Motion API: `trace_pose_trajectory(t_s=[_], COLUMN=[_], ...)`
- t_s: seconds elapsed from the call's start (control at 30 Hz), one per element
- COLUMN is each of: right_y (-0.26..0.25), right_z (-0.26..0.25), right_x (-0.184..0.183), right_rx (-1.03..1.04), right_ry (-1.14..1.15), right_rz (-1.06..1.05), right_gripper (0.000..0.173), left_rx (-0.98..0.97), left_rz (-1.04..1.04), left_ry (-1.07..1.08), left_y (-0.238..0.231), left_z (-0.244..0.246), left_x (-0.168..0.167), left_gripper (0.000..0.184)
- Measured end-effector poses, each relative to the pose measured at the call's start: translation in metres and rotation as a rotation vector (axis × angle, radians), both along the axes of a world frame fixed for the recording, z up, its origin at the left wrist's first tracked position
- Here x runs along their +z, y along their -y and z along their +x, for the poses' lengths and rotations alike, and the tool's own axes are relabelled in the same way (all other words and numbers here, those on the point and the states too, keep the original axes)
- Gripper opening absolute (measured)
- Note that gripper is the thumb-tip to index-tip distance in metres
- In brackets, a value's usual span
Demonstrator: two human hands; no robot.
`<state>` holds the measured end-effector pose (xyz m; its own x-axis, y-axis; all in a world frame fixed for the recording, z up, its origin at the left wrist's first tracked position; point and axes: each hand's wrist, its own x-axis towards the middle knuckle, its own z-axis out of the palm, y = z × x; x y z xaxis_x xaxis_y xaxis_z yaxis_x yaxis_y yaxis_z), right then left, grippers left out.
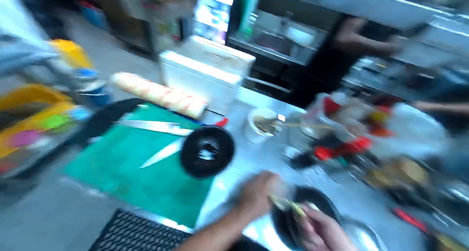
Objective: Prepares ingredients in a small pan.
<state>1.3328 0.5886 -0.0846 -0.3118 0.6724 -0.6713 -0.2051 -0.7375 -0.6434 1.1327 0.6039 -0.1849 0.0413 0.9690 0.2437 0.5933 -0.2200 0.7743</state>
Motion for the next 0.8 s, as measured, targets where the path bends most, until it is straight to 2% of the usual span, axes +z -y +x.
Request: trace_pose_trajectory(t_s=[0.13, 0.23, 0.33, 0.57, 0.8], right_y=[-0.004, -0.007, -0.01, -0.018, -0.023], right_z=[0.03, 0.059, 0.082, 0.107, 0.112], right_x=[0.015, 0.013, -0.003, -0.051, -0.066], right_rx=[-0.137, -0.2, -0.269, -0.39, -0.313], right_ry=[0.054, 0.069, 0.111, 0.216, 0.464], right_rz=[-0.01, -0.018, -0.065, -0.184, -0.113], right_gripper=[0.018, 0.023, 0.028, 0.027, 0.022], left_rx=[0.077, 0.124, 0.181, 0.217, 0.227], left_rz=[-0.004, 0.009, -0.022, -0.042, -0.171], left_ry=[0.003, 0.031, 0.068, 0.025, -0.015], left_y=[-0.007, -0.008, -0.01, -0.03, -0.05], left_z=[-0.006, -0.016, -0.02, -0.028, -0.039], left_x=[-0.013, -0.028, -0.035, -0.064, -0.087], left_gripper=[0.059, 0.061, 0.062, 0.07, 0.085])
